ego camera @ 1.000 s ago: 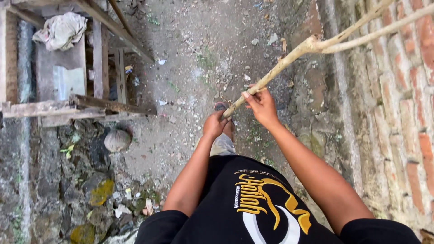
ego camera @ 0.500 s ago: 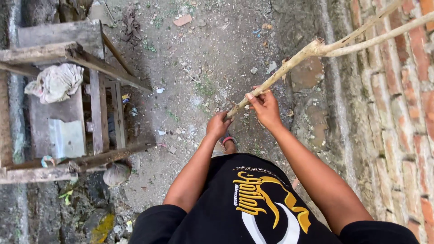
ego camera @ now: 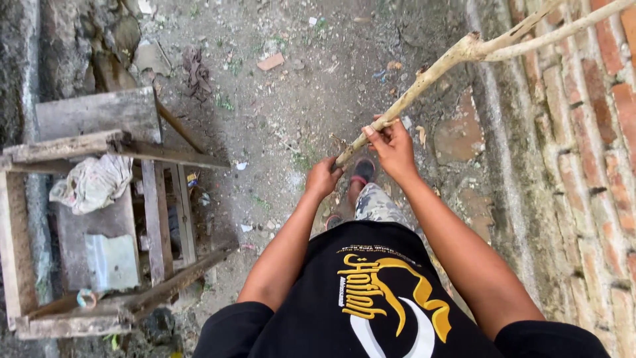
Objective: Picking up and organizing wooden sticks against a wall.
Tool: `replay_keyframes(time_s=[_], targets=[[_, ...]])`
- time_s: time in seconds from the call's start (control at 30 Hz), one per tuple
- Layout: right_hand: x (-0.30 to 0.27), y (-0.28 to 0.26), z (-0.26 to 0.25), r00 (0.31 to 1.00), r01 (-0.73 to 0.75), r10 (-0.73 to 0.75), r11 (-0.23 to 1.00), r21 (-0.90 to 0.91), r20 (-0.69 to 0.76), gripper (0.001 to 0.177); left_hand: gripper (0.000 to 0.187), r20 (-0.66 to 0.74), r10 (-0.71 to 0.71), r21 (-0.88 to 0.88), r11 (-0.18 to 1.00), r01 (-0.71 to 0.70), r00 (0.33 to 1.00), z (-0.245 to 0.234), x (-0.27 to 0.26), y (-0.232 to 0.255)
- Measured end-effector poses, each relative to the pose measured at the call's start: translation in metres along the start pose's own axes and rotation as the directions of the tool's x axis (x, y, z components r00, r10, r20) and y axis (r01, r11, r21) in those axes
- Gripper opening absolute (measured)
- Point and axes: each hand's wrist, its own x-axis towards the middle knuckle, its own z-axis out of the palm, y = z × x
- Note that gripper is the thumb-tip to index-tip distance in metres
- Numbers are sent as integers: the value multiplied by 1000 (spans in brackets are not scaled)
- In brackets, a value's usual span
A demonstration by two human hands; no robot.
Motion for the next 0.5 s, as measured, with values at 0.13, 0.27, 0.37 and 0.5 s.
replay_keyframes(time_s=[0.13, 0.27, 0.37, 0.5], targets=[[61, 2, 0, 1000, 30, -30, 1000, 0, 8, 40, 50, -82, 52, -40, 998, -55, 995, -14, 58, 1], [133, -3, 2, 999, 29, -29, 999, 17, 28, 40, 45, -73, 58, -52, 997, -62, 996, -33, 125, 6], [193, -6, 2, 999, 18, -19, 1000, 24, 42, 41, 43, -79, 52, -62, 996, -57, 996, -49, 180, 15], [273, -11, -2, 999, -1, 2, 1000, -21, 41, 40, 43, -72, 51, -12, 999, -52, 996, -72, 254, 32]])
